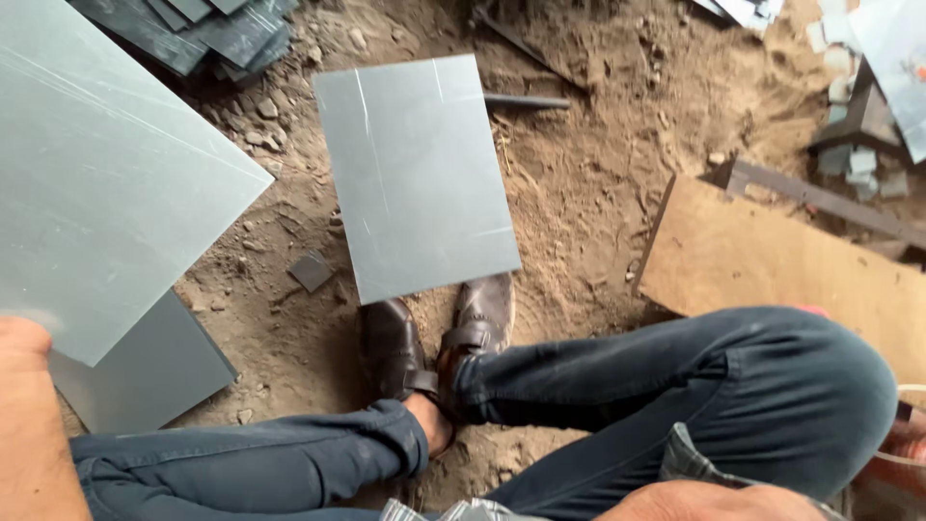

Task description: The person sits on the ground and uses a small handheld abrasive tool to smooth the edges of rectangular grey tiles. They repeatedly rub the tool along the edges and corners of each tile, then place the finished tile onto a nearby stack.

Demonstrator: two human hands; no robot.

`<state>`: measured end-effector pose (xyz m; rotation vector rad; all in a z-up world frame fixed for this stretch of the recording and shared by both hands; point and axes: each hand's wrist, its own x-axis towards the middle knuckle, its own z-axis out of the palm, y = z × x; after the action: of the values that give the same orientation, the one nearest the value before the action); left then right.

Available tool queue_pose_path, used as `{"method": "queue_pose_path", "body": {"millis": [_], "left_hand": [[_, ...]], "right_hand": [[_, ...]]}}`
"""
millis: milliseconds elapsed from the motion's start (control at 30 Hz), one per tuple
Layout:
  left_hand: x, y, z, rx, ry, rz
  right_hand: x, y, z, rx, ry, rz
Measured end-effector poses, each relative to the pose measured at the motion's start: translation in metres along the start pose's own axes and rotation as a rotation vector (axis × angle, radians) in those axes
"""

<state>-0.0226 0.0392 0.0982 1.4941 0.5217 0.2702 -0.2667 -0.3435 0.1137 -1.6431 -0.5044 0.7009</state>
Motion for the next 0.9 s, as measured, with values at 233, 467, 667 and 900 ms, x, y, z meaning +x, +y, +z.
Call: {"method": "queue_pose_path", "body": {"millis": [233,467,667,900], "left_hand": [[0.034,0.008,-0.031,-0.03,0.046,0.079],[0.038,0.011,-0.033,-0.125,0.093,0.161],[0.034,0.023,-0.031,-0.113,0.2,0.102],[0.036,0.024,-0.043,-0.181,0.248,0.051]], "right_hand": [[0.043,-0.03,-0.012,0.23,0.334,-0.225],[0.098,0.02,-0.059,0.48,1.1,0.162],[0.106,0.085,-0.088,1.047,1.257,0.208],[0.102,0.127,-0.096,0.686,1.309,0.599]]}}
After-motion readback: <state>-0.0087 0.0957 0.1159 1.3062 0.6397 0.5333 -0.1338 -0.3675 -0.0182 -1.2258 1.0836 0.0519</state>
